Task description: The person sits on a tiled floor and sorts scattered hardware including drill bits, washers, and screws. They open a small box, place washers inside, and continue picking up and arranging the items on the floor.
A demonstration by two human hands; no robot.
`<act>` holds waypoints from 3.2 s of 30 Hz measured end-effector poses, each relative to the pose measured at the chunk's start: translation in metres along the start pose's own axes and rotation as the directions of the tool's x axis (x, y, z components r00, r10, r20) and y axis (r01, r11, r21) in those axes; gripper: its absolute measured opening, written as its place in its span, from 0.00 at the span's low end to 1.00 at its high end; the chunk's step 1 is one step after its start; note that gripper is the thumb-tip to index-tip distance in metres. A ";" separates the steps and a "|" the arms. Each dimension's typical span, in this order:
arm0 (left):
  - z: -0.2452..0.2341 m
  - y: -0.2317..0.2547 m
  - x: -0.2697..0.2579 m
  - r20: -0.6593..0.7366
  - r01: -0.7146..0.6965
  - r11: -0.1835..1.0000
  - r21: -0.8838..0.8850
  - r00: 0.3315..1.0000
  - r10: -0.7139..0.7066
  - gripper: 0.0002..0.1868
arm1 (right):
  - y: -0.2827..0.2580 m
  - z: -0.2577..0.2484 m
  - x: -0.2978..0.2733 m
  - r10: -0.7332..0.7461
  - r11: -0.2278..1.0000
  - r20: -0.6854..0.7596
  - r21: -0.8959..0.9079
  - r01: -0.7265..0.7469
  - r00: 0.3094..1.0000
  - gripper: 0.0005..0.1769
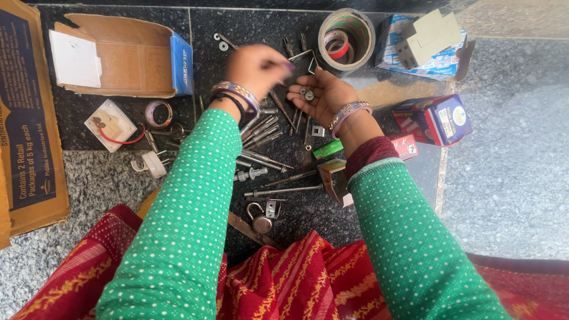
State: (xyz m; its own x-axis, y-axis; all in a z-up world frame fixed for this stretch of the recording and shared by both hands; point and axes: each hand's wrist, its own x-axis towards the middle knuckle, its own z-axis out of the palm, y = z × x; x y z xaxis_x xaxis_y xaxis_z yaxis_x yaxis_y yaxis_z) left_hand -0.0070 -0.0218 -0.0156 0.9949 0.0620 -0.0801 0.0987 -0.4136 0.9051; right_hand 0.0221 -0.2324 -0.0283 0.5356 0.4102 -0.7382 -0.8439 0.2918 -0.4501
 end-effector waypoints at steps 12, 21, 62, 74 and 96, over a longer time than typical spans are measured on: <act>-0.044 -0.055 0.005 -0.539 0.226 0.837 0.498 0.837 0.095 0.09 | -0.005 0.003 -0.004 0.037 0.999 -0.010 0.000 -0.037 0.999 0.24; -0.048 -0.056 0.020 -0.495 0.264 0.855 0.447 0.869 -0.009 0.10 | -0.007 -0.001 -0.001 0.056 0.998 0.004 -0.005 -0.056 0.998 0.24; -0.089 -0.050 0.044 -0.239 0.144 0.803 0.578 0.971 -0.002 0.05 | -0.014 0.024 -0.002 -0.046 0.990 -0.063 -0.134 0.037 0.997 0.26; -0.061 0.027 0.062 0.247 0.253 0.844 0.472 0.882 -0.402 0.09 | -0.013 0.012 -0.022 -0.093 0.995 -0.076 -0.055 0.089 0.993 0.27; 0.025 0.185 0.002 0.653 -0.259 0.962 0.084 0.744 0.144 0.04 | -0.016 -0.020 -0.141 -0.195 0.981 -0.130 -0.024 0.194 0.972 0.20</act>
State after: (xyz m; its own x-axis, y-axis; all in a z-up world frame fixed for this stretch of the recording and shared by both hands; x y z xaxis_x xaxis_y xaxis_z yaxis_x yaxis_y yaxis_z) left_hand 0.0135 -0.1207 0.1415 0.7693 -0.6061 -0.2022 -0.1609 -0.4900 0.8567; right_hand -0.0405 -0.3120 0.0731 0.6813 0.2299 -0.6950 -0.7248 0.3453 -0.5962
